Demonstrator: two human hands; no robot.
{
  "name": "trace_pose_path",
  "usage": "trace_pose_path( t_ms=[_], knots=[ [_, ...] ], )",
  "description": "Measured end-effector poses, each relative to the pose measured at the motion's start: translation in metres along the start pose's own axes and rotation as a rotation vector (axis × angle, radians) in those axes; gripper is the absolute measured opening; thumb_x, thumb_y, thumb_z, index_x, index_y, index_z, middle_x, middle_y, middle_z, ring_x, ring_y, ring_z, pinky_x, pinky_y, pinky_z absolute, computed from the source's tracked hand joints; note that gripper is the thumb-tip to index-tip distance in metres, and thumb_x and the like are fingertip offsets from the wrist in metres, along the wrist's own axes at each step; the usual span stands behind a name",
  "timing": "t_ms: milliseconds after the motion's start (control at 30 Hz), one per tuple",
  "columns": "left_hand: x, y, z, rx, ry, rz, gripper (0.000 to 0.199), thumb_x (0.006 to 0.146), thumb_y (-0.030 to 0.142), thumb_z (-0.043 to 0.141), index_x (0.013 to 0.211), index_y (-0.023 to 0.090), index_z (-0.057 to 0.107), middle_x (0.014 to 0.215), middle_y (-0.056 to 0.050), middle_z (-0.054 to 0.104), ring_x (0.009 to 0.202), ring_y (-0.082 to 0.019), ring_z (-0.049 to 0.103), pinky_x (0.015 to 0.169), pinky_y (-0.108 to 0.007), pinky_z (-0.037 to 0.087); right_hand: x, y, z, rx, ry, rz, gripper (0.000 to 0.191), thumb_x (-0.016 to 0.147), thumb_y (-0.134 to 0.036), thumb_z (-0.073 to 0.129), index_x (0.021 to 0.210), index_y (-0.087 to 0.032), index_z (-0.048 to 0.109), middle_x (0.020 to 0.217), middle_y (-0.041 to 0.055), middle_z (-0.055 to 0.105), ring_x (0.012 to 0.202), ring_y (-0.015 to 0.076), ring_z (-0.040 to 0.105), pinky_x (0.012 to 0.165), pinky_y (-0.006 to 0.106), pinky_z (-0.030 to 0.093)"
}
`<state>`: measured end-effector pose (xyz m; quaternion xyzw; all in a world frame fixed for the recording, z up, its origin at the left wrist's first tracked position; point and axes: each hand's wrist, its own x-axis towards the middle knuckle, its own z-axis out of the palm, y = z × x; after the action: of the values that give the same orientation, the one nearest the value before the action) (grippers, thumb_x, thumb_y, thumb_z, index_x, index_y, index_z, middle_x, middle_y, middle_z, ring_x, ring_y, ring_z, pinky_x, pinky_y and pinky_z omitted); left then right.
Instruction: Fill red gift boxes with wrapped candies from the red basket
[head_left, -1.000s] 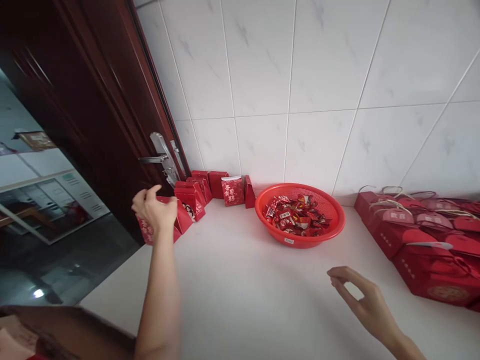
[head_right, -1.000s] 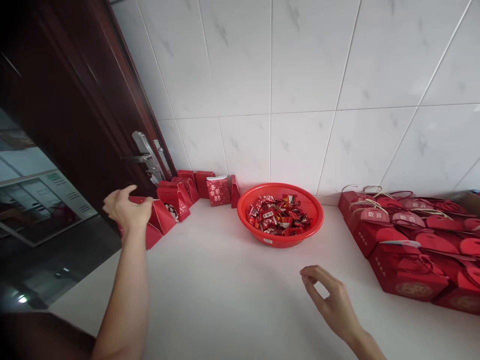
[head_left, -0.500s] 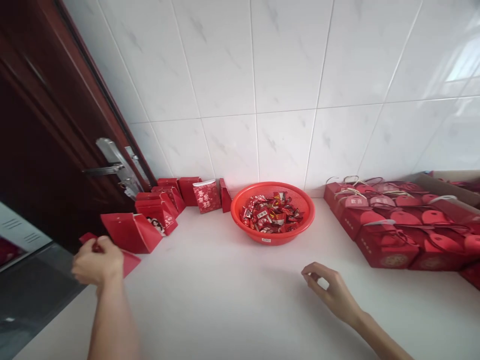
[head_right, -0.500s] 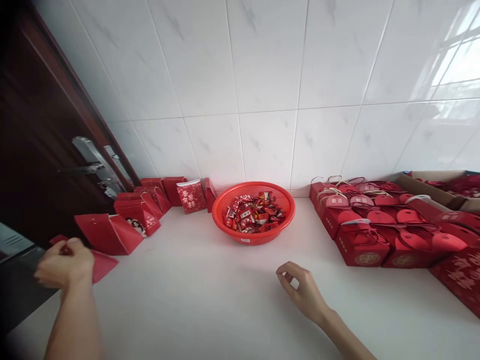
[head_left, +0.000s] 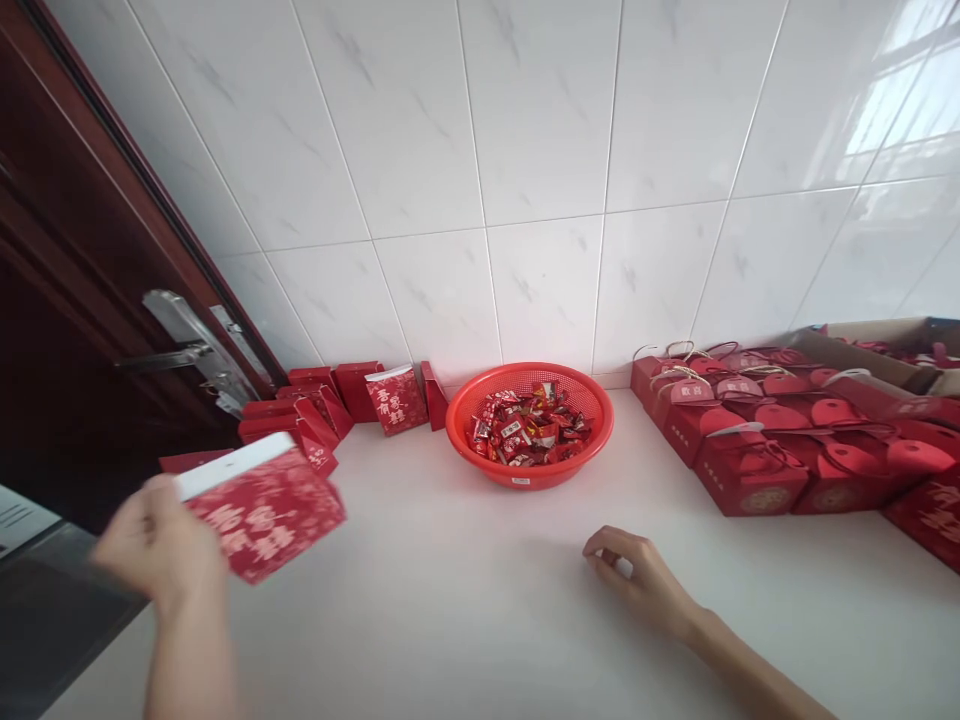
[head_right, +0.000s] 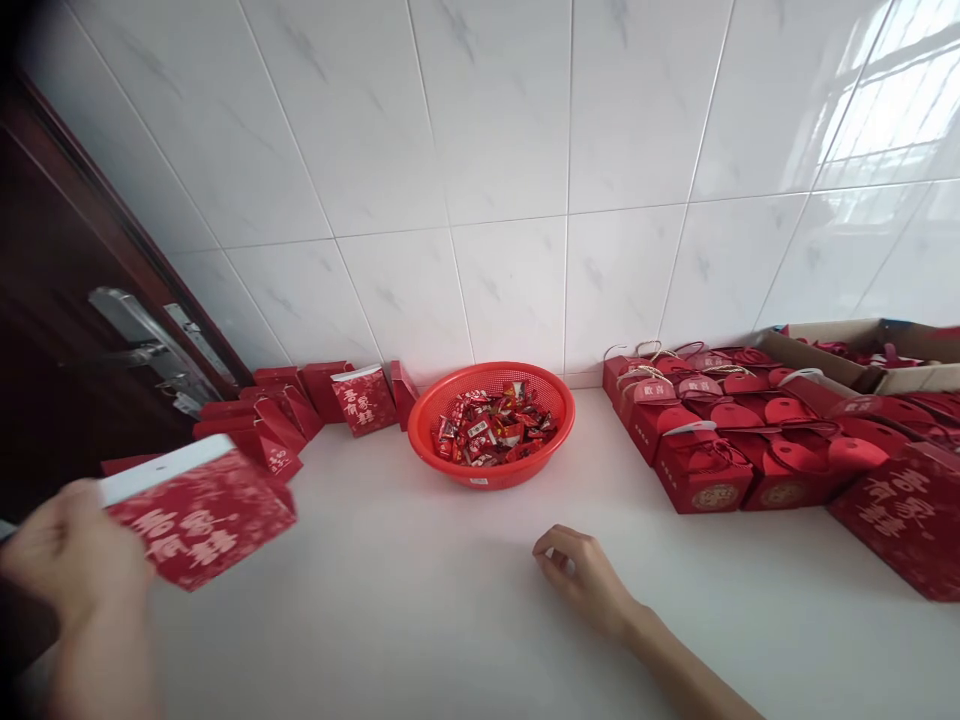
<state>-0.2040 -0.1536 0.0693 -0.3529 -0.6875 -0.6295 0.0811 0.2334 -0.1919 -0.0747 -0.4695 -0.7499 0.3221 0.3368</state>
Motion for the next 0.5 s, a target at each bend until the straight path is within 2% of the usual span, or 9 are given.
trace_pose_path(
  t_ms=[33, 67, 100, 200, 267, 367, 500],
  knots=[
    [-0.008, 0.002, 0.005, -0.108, 0.072, -0.031, 0.033, 0.087, 0.046, 0.051, 0.072, 0.020, 0.064, 0.058, 0.004, 0.061, 0.063, -0.018, 0.053, 0.062, -0.033, 0.046, 0.000, 0.000, 0.000, 0.001, 0.001, 0.004, 0.022, 0.089, -0.028, 0.045, 0.084, -0.021, 0.065, 0.084, 0.0058, 0.068, 0.068, 0.0168, 0.062, 0.063, 0.029, 0.050],
    [-0.019, 0.007, 0.013, -0.230, 0.058, -0.064, 0.027, 0.078, 0.045, 0.062, 0.071, 0.019, 0.063, 0.059, 0.004, 0.061, 0.064, -0.017, 0.053, 0.064, -0.031, 0.046, 0.001, 0.000, 0.001, 0.005, 0.003, 0.009, 0.022, 0.089, -0.028, 0.045, 0.084, -0.021, 0.065, 0.084, 0.0058, 0.068, 0.068, 0.0169, 0.062, 0.064, 0.029, 0.050],
    [-0.033, 0.014, 0.023, -0.302, -0.037, -0.052, 0.028, 0.074, 0.046, 0.066, 0.072, 0.019, 0.065, 0.062, 0.003, 0.063, 0.067, -0.018, 0.055, 0.067, -0.030, 0.047, 0.001, 0.001, 0.001, 0.009, 0.006, 0.016, 0.022, 0.088, -0.029, 0.045, 0.084, -0.021, 0.065, 0.083, 0.0057, 0.068, 0.068, 0.0170, 0.061, 0.064, 0.029, 0.050],
    [-0.088, 0.042, 0.054, -0.366, -0.500, 0.018, 0.036, 0.079, 0.054, 0.063, 0.073, 0.018, 0.064, 0.068, 0.000, 0.064, 0.071, -0.019, 0.058, 0.067, -0.027, 0.048, 0.002, 0.000, 0.000, 0.038, 0.029, 0.051, 0.023, 0.086, -0.030, 0.045, 0.084, -0.020, 0.066, 0.078, 0.0050, 0.067, 0.067, 0.0173, 0.061, 0.064, 0.030, 0.050],
    [-0.123, 0.059, 0.070, -0.431, -0.677, 0.036, 0.039, 0.086, 0.055, 0.056, 0.071, 0.020, 0.059, 0.067, 0.000, 0.060, 0.069, -0.018, 0.056, 0.063, -0.025, 0.046, 0.002, -0.001, -0.001, 0.066, 0.046, 0.078, 0.022, 0.084, -0.030, 0.046, 0.082, -0.020, 0.065, 0.073, 0.0036, 0.065, 0.065, 0.0173, 0.060, 0.064, 0.030, 0.049],
    [-0.159, 0.072, 0.085, -0.494, -0.726, 0.046, 0.042, 0.091, 0.055, 0.051, 0.066, 0.021, 0.049, 0.061, 0.002, 0.047, 0.061, -0.015, 0.046, 0.058, -0.023, 0.041, 0.003, -0.002, -0.003, 0.107, 0.065, 0.117, 0.020, 0.083, -0.031, 0.047, 0.081, -0.020, 0.064, 0.066, 0.0016, 0.061, 0.062, 0.0170, 0.058, 0.063, 0.029, 0.047],
    [-0.179, 0.066, 0.093, -0.512, -0.821, 0.041, 0.042, 0.090, 0.055, 0.051, 0.066, 0.022, 0.047, 0.061, 0.003, 0.044, 0.061, -0.015, 0.043, 0.057, -0.023, 0.039, 0.004, 0.002, -0.002, 0.169, 0.078, 0.161, 0.019, 0.083, -0.032, 0.048, 0.080, -0.020, 0.063, 0.063, 0.0003, 0.059, 0.059, 0.0163, 0.056, 0.062, 0.029, 0.046]
  ],
)
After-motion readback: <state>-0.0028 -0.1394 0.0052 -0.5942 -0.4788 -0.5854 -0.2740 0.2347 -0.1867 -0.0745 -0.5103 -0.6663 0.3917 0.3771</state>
